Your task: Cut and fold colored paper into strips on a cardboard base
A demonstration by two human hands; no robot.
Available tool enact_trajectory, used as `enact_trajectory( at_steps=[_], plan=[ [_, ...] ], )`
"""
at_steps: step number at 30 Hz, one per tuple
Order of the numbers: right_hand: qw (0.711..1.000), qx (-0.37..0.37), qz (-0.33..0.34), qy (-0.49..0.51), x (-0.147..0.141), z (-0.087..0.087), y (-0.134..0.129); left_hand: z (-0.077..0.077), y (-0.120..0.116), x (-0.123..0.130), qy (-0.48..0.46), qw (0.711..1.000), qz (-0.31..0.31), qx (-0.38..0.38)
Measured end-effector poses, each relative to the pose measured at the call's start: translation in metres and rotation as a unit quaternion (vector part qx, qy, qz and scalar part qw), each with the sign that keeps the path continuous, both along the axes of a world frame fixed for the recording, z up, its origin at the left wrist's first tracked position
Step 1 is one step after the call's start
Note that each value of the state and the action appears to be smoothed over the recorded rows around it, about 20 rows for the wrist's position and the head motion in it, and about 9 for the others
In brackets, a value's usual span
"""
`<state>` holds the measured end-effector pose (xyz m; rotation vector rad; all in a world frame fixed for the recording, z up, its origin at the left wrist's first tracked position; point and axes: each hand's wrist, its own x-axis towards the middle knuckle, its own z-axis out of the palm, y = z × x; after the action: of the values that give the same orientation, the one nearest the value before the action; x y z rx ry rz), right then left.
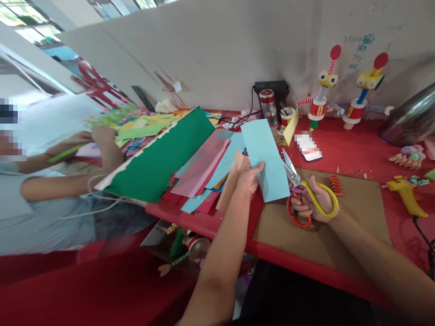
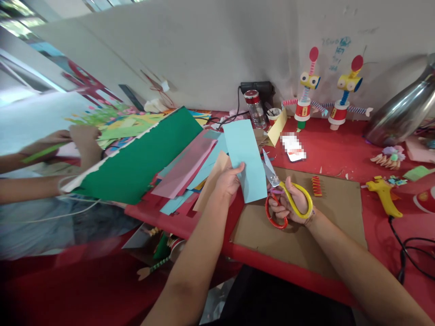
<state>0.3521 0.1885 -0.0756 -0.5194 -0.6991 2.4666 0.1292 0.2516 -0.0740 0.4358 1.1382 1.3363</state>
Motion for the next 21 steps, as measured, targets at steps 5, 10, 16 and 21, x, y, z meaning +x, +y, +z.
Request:
enact_trajectory(
  at_steps=[5, 10, 16, 21],
  plan=[
    [1.000, 0.016, 0.009, 0.007, -0.001, -0.001, 0.002, -0.001, -0.003, 0.003, -0.020, 0.999, -0.049, 0.010],
    [1.000, 0.017, -0.016, 0.009, -0.001, -0.001, 0.003, -0.004, -0.002, 0.004, -0.014, 0.997, -0.072, 0.007],
    [0.999, 0.020, -0.030, -0.007, 0.000, -0.003, 0.002, -0.002, -0.006, 0.003, -0.009, 0.995, -0.097, 0.024],
    [0.999, 0.039, -0.029, 0.000, -0.001, -0.004, 0.004, 0.002, -0.011, 0.003, 0.014, 0.981, -0.191, 0.023]
  ],
)
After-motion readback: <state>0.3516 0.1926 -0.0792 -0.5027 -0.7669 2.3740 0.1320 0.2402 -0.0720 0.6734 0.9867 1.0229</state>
